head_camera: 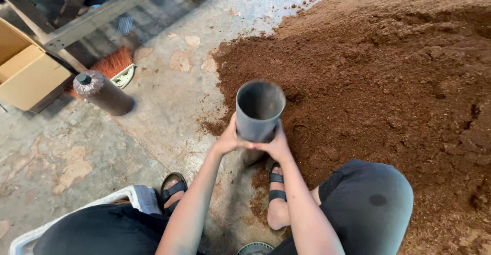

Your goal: The person sits on the floor and uses a cylindrical tool to scoop soil from a large pile. They repeatedly fill a clear plastic planting pouch with soil by inserting the pouch into the cylinder and scooping. The filled pouch is held at the end of the clip.

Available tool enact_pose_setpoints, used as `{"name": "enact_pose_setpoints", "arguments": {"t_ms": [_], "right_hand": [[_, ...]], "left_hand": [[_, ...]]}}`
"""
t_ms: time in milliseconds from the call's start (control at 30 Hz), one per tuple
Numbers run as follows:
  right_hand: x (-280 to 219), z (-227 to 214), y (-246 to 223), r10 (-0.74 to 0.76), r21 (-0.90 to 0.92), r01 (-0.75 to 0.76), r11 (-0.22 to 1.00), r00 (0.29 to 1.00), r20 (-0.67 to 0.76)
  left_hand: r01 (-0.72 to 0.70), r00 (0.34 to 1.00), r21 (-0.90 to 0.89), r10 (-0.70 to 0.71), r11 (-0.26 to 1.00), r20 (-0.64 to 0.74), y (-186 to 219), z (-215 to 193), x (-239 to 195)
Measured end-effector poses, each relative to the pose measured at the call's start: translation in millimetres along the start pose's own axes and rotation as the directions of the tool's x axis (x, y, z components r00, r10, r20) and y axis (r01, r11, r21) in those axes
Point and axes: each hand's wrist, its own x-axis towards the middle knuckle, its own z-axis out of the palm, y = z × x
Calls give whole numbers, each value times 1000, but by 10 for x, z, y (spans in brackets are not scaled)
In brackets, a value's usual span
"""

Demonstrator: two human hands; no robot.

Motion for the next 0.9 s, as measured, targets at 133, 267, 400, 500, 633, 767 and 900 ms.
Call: {"name": "enact_pose_setpoints", "arguments": {"t_ms": [133,267,400,500,633,767,900], "right_hand": [[-96,88,295,183,35,-183,982,983,18],[-55,116,197,204,-8,-204,979,979,-6],[-41,125,14,375,-84,-369,926,923,84],[-21,158,-121,362,-160,-359,919,932,-10],[18,144,13,239,-141,-246,959,969,-65],[34,98,85,149,-204,-172,964,981,-124],[70,114,129,164,-211,-181,961,982,-93]], "left_hand": [[79,991,97,-67,992,-118,-86,87,-44],[-66,977,34,71,997,-200,-148,76,22],[-28,976,53,38,998,-215,-108,50,12],[-45,982,-10,42,999,-182,-82,68,37],[-65,982,-67,52,996,-181,-90,59,58],[-111,976,-96,90,989,-197,-42,77,51],[-162,967,-109,136,981,-216,-64,59,83]]}}
